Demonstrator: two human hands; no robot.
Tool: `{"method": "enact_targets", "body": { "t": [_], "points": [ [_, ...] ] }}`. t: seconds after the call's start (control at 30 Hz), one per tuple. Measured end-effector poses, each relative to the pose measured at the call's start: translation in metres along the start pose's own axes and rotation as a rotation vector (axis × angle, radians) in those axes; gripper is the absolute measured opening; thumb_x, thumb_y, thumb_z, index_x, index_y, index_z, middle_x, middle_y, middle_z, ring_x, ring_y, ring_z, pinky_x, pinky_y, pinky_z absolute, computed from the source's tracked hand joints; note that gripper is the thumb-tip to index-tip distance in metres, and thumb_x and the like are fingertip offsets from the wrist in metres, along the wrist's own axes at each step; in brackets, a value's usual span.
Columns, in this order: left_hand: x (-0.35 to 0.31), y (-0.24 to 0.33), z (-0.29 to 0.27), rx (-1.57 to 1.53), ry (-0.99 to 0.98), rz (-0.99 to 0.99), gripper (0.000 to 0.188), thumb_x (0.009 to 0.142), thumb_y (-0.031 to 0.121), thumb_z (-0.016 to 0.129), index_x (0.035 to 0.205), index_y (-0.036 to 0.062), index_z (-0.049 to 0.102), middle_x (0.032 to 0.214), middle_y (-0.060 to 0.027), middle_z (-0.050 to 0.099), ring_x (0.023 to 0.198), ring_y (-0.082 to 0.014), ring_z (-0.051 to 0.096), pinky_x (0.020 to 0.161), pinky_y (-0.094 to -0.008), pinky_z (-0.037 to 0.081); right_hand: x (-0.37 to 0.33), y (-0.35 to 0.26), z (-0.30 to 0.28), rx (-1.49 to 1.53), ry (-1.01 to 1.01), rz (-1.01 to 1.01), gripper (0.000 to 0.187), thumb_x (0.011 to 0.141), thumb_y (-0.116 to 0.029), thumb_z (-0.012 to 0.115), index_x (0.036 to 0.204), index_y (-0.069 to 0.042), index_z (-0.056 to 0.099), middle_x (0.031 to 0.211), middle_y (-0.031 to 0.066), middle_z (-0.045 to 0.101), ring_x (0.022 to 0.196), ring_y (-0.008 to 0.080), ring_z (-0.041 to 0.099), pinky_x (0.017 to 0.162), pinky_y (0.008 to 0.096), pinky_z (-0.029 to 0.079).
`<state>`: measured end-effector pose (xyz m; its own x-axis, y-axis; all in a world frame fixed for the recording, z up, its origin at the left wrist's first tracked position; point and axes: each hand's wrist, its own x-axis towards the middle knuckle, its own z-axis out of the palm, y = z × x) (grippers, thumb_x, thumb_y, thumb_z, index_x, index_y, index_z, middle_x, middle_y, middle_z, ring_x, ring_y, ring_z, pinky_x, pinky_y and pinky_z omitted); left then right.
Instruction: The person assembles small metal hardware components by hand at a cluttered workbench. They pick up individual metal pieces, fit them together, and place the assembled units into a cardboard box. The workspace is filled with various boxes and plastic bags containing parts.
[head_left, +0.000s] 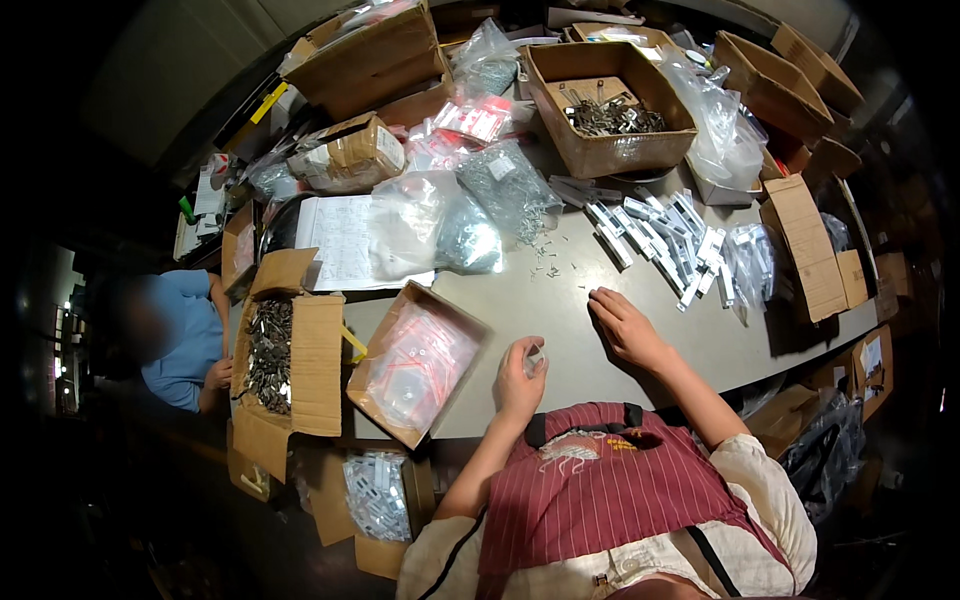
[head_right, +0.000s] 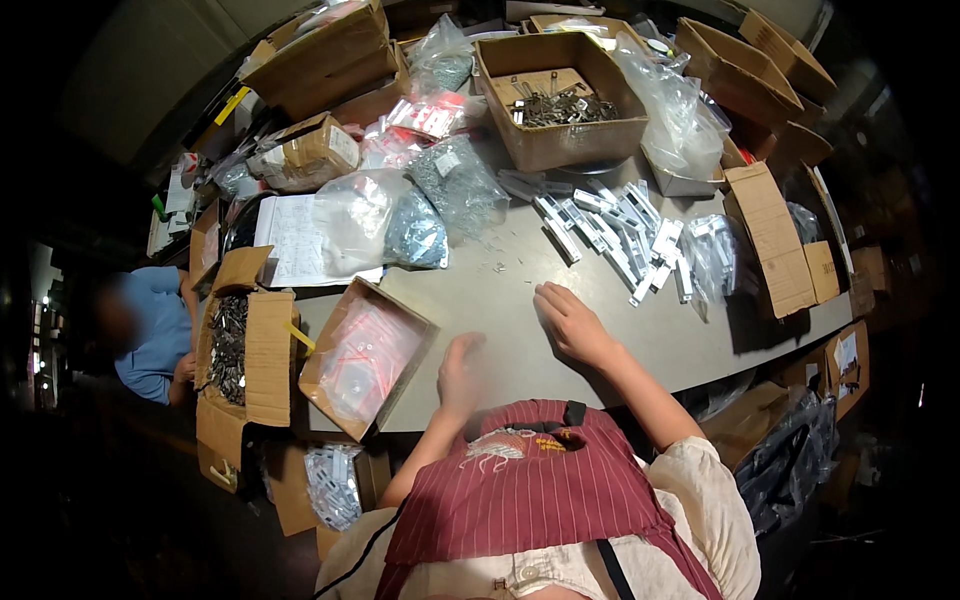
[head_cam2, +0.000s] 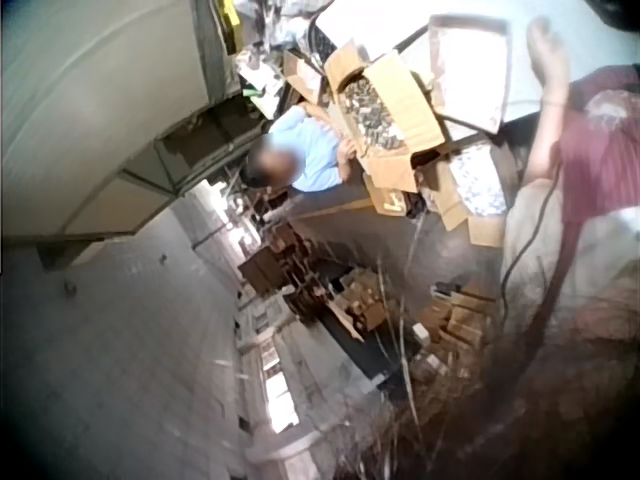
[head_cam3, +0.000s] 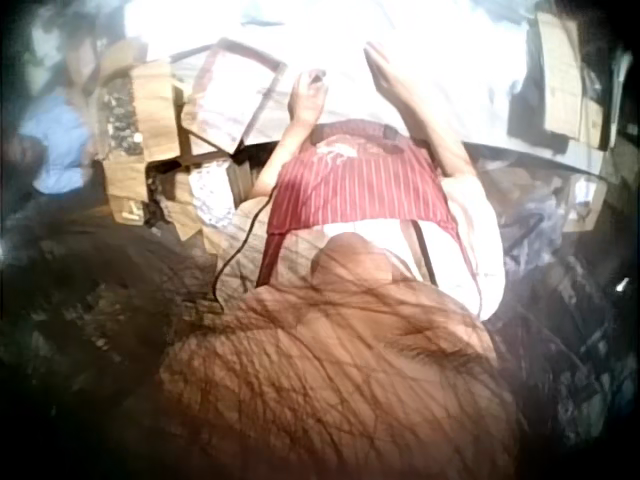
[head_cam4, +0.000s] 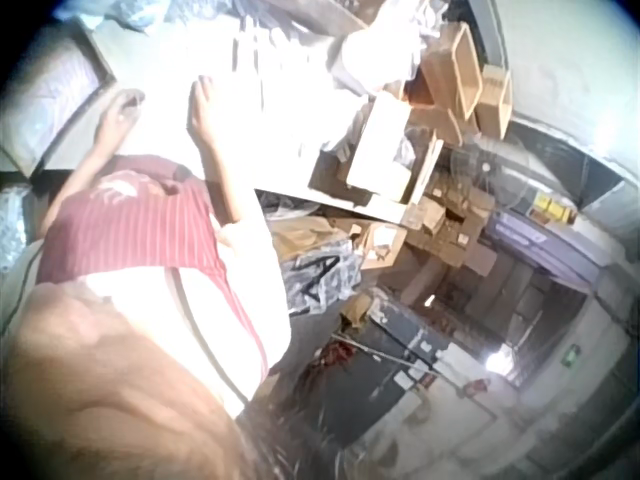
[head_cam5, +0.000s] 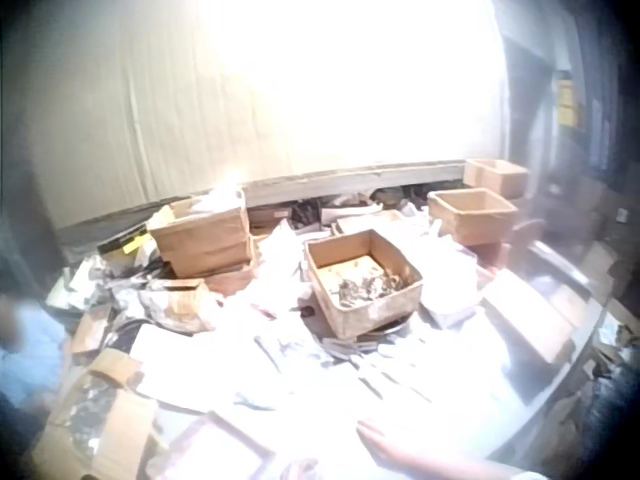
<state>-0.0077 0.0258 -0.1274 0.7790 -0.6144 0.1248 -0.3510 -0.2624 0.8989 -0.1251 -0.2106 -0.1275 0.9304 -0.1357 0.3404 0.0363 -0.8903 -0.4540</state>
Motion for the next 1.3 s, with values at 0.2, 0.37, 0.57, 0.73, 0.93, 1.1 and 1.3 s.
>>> {"method": "enact_targets", "body": {
  "t": [0.2,0.37,0.57,0.73,0.93,1.1,1.3],
  "points": [
    [0.005,0.007,0.0,0.006,-0.08,-0.015,0.034,0.084,-0.001,0.071,0.117,0.0029,0.062,0.114,-0.0132,0.069,0.108,-0.0305,0.067,0.095,-0.0404,0.052,-0.016,0.0,0.005,0.227,0.107,0.279,0.054,0.08,0.008,0.054,0.133,0.0,0.059,0.138,0.0216,0.058,0.13,0.0409,0.054,0.108,0.0437,0.047],
    [0.009,0.003,0.0,-0.07,-0.122,-0.039,0.032,0.085,-0.001,0.071,0.116,0.0033,0.064,0.113,-0.0137,0.069,0.106,-0.0307,0.068,0.093,-0.0399,0.053,0.027,0.016,0.005,0.232,0.043,0.197,0.052,0.077,0.011,0.053,0.127,0.001,0.064,0.13,0.0206,0.062,0.122,0.0405,0.058,0.104,0.0433,0.048],
    [0.01,0.006,0.002,-0.057,-0.14,-0.08,0.03,0.086,0.0,0.07,0.116,0.0044,0.065,0.113,-0.0131,0.071,0.105,-0.0298,0.069,0.091,-0.0393,0.054,0.064,0.011,0.015,0.114,-0.101,-0.029,0.043,0.075,0.006,0.062,0.117,-0.001,0.068,0.122,0.017,0.065,0.117,0.0365,0.06,0.1,0.0433,0.051],
    [0.002,0.005,-0.002,-0.053,-0.143,-0.135,0.029,0.087,0.001,0.069,0.115,0.0063,0.066,0.113,-0.0122,0.072,0.103,-0.0289,0.071,0.09,-0.039,0.055,0.051,0.033,-0.006,0.082,-0.308,-0.128,0.044,0.071,0.003,0.064,0.114,-0.003,0.07,0.12,0.0145,0.066,0.116,0.0348,0.06,0.1,0.0424,0.051],
    [0.004,-0.002,0.005,-0.039,-0.152,-0.115,0.032,0.085,0.002,0.069,0.116,0.0072,0.067,0.111,-0.0095,0.073,0.107,-0.0237,0.07,0.092,-0.0355,0.054,0.013,0.045,-0.034,0.223,-0.253,0.076,0.045,0.069,0.007,0.058,0.111,-0.002,0.071,0.114,0.015,0.067,0.111,0.0362,0.061,0.097,0.0422,0.051],
    [0.012,-0.003,0.011,-0.101,-0.167,-0.091,0.036,0.081,-0.001,0.07,0.117,0.0063,0.067,0.114,-0.0089,0.072,0.109,-0.0243,0.068,0.095,-0.0361,0.053,0.0,0.039,-0.035,0.186,-0.094,0.23,0.046,0.07,0.008,0.06,0.114,-0.001,0.068,0.109,0.0194,0.062,0.106,0.0392,0.059,0.092,0.0441,0.05],
    [0.021,-0.007,0.021,-0.113,-0.25,-0.012,0.037,0.08,-0.001,0.074,0.115,0.0022,0.065,0.112,-0.0145,0.071,0.108,-0.0301,0.069,0.096,-0.0396,0.053,-0.005,0.028,-0.024,0.203,-0.12,0.223,0.044,0.07,0.008,0.062,0.114,0.0,0.066,0.104,0.0207,0.061,0.102,0.0396,0.059,0.089,0.0453,0.05]
  ]
}}
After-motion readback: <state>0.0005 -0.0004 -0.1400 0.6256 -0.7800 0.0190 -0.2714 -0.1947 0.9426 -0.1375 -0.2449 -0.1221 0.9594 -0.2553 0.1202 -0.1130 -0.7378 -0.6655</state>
